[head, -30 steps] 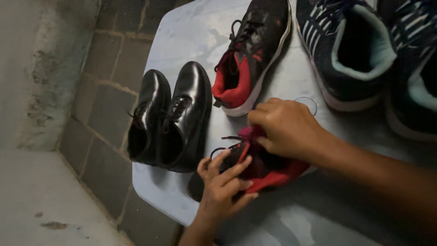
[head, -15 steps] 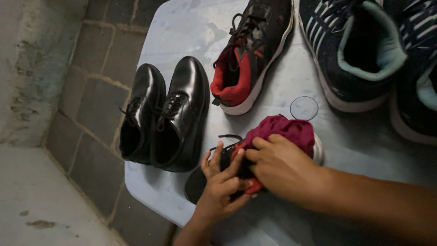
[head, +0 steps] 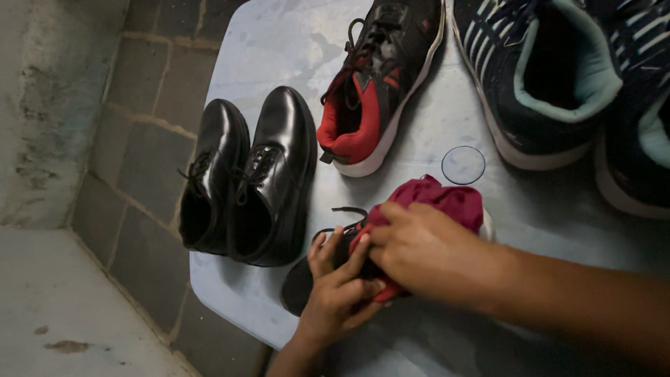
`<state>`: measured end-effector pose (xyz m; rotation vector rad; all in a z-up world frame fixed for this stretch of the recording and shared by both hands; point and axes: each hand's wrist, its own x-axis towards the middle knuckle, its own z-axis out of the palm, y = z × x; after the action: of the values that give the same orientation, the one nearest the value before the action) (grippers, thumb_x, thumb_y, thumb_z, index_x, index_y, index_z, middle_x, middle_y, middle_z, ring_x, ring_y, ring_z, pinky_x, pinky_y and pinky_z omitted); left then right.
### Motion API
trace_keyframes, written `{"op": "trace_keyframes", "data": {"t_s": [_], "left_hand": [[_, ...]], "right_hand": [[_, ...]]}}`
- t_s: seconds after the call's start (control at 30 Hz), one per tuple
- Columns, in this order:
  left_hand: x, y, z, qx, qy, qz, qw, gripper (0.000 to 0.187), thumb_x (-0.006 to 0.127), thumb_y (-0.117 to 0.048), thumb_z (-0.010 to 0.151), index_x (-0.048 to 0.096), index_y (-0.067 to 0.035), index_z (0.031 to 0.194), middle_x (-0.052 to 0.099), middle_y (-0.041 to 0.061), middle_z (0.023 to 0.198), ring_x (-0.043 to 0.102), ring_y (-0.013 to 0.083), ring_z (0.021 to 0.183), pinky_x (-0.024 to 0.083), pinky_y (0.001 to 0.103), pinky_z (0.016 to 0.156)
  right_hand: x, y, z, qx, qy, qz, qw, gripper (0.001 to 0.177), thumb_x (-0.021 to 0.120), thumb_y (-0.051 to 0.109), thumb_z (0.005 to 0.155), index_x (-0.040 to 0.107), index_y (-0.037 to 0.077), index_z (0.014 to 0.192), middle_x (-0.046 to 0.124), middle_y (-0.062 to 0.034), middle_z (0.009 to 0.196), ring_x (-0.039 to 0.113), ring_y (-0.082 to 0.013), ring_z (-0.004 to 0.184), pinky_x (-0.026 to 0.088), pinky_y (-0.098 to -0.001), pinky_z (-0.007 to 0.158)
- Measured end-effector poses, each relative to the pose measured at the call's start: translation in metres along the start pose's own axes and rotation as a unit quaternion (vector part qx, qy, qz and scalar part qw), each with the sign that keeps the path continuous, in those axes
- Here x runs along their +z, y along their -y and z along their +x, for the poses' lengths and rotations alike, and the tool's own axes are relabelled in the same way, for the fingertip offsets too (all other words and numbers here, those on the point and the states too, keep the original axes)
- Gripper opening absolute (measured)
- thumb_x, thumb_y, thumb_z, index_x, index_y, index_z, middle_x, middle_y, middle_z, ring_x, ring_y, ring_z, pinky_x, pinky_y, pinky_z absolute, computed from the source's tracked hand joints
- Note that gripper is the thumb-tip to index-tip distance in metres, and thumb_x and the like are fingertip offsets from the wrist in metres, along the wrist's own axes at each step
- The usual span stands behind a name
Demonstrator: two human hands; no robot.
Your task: The person wipes a red and black sneaker with a pink cloth, focusing on the interior and exterior surfaces. The person moves the shoe between a white table and a green plastic chair while continuing to wipe it.
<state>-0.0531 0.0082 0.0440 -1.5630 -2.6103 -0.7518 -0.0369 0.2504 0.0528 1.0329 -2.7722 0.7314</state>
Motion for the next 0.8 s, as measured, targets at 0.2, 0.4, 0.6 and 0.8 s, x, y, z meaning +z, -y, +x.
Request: {"op": "trace_keyframes", "data": {"t_s": [0.2,0.4,0.6,0.8], "left_hand": [[0.002,0.0,-0.001,0.006,-0.014,-0.003,1.0,0.029,0.092,-0.031,0.072,0.073,-0.016,0.088,0.059,0.013,0.149,0.036,0.0448,0.15,0.017,0.064,0.121],[0.001,-0.002,0.002,0.01,-0.023,0.003,1.0,0.027,0.091,-0.027,0.069,0.075,-0.016,0.088,0.062,0.016,0.145,0.034,0.047,0.149,0.015,0.065,0.12],[0.008,0.002,-0.003,-0.006,-0.014,0.024,1.0,0.027,0.093,-0.029,0.07,0.075,-0.016,0.086,0.071,0.002,0.105,0.047,0.0313,0.133,0.013,0.068,0.123],[0.001,-0.006,0.001,0.006,-0.013,0.01,1.0,0.028,0.09,-0.026,0.073,0.071,-0.015,0.09,0.073,0.007,0.132,0.042,0.0388,0.148,0.016,0.064,0.118]], "right_hand": [[-0.019,0.001,-0.004,-0.007,0.11,-0.012,0.994,0.013,0.07,0.024,0.074,0.075,0.012,0.078,0.068,-0.0021,0.093,0.058,-0.0278,0.102,0.05,-0.0424,0.076],[-0.064,0.009,-0.015,0.018,-0.093,-0.05,0.994,0.022,0.071,0.025,0.069,0.074,0.01,0.085,0.068,-0.0046,0.093,0.061,-0.0284,0.098,0.051,-0.0402,0.069],[-0.054,0.006,0.0,-0.055,-0.186,-0.032,0.98,0.034,0.073,0.033,0.067,0.074,0.011,0.093,0.067,-0.0041,0.098,0.06,-0.0271,0.094,0.051,-0.0401,0.071],[-0.06,-0.004,-0.009,0.11,-0.032,-0.12,0.986,0.019,0.073,0.024,0.06,0.075,0.016,0.077,0.068,-0.0014,0.093,0.062,-0.0252,0.097,0.053,-0.0402,0.07]]}}
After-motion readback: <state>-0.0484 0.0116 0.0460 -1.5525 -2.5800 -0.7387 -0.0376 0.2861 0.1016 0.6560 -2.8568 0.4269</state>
